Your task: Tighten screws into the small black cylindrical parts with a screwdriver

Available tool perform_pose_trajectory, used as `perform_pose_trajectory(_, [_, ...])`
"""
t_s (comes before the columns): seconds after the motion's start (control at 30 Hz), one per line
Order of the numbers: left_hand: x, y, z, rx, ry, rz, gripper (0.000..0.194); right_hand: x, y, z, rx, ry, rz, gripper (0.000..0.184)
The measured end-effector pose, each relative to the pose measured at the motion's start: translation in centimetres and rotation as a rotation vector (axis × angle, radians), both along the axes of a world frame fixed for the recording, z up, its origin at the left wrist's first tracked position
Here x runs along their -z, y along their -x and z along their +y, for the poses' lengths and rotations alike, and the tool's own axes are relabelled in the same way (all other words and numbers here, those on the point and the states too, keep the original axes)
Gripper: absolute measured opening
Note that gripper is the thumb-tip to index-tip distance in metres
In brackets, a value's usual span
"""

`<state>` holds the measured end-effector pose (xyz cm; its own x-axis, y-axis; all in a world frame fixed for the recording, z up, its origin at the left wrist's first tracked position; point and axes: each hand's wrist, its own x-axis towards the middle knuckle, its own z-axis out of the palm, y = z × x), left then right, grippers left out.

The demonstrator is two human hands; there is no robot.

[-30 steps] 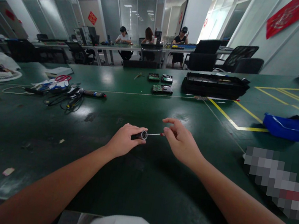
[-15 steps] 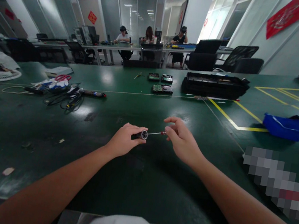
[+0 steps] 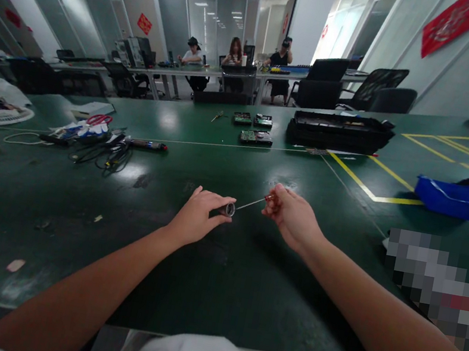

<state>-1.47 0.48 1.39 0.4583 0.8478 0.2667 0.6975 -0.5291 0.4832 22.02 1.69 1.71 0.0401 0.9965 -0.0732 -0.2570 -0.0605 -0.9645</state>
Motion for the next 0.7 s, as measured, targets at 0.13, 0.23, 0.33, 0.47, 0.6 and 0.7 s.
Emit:
perform_pose_trajectory(0.13, [0.1,0.0,0.1,0.002,0.009,-0.014,0.043,-0.2,0.4,-0.5,0.008,-0.111,-0.088,0.031])
perform_pose_trajectory(0.23, [0.1,-0.2,0.0,0.001,0.017,-0.025,0.044,-0.2,0.7,-0.8,0.003,-0.186,-0.143,0.034])
perform_pose_trajectory(0.33, [0.2,-0.2,-0.1,-0.009,0.019,-0.029,0.044,0.0,0.7,-0.9,0.010,-0.223,-0.173,0.034])
perform_pose_trajectory(0.47, [0.4,-0.1,-0.1,-0.025,0.020,-0.041,0.043,-0.1,0.6,-1.0,0.004,-0.247,-0.241,0.034])
perform_pose_trajectory(0.6, [0.2,-0.1,-0.1,-0.030,0.020,-0.071,0.043,-0.4,0.8,-1.2,0.021,-0.248,-0.269,0.033])
perform_pose_trajectory(0.7, [0.1,-0.2,-0.1,-0.031,0.018,-0.084,0.044,-0.7,0.9,-1.4,0.035,-0.225,-0.239,0.031])
